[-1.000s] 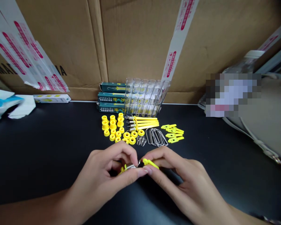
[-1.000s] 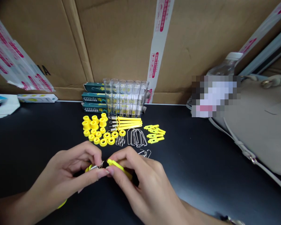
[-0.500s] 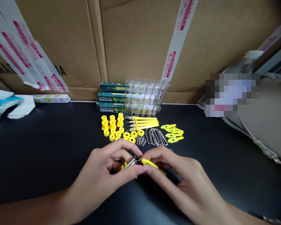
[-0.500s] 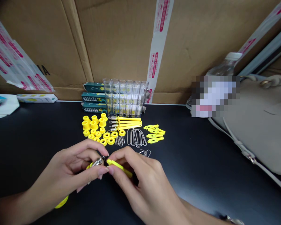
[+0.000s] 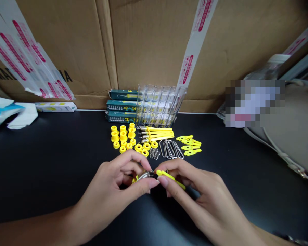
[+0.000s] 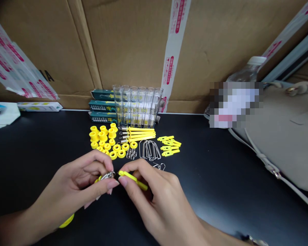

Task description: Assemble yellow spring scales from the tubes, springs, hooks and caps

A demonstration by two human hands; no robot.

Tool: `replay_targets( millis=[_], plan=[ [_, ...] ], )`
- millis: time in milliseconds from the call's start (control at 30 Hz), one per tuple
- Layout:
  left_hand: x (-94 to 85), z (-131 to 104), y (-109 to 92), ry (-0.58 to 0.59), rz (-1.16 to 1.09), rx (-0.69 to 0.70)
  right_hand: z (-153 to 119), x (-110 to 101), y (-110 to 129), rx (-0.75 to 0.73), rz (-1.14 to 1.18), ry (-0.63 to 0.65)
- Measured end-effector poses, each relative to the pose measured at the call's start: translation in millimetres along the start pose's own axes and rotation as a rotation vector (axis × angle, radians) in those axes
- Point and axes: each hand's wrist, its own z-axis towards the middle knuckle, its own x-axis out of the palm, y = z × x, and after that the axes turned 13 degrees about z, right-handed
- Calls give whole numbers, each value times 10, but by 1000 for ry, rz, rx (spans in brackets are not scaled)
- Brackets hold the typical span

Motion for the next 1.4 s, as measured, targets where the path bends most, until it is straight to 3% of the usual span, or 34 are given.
replay_targets(
  millis=[367, 567, 933, 1267, 1400],
  plan=[
    [15, -23, -23, 2, 53, 64, 26, 49, -30, 103, 163, 69],
    [-7, -65, -13, 17, 43, 183, 3, 48, -22, 112, 157, 80],
    [-25, -27, 20, 63, -67, 35, -5, 58, 6, 17, 26, 82],
    [-34, 29, 134, 223, -230, 107, -50, 32, 81, -21, -39, 45],
    [-20, 56, 165, 315, -421, 114, -57, 34, 82, -25, -48, 73]
  ],
)
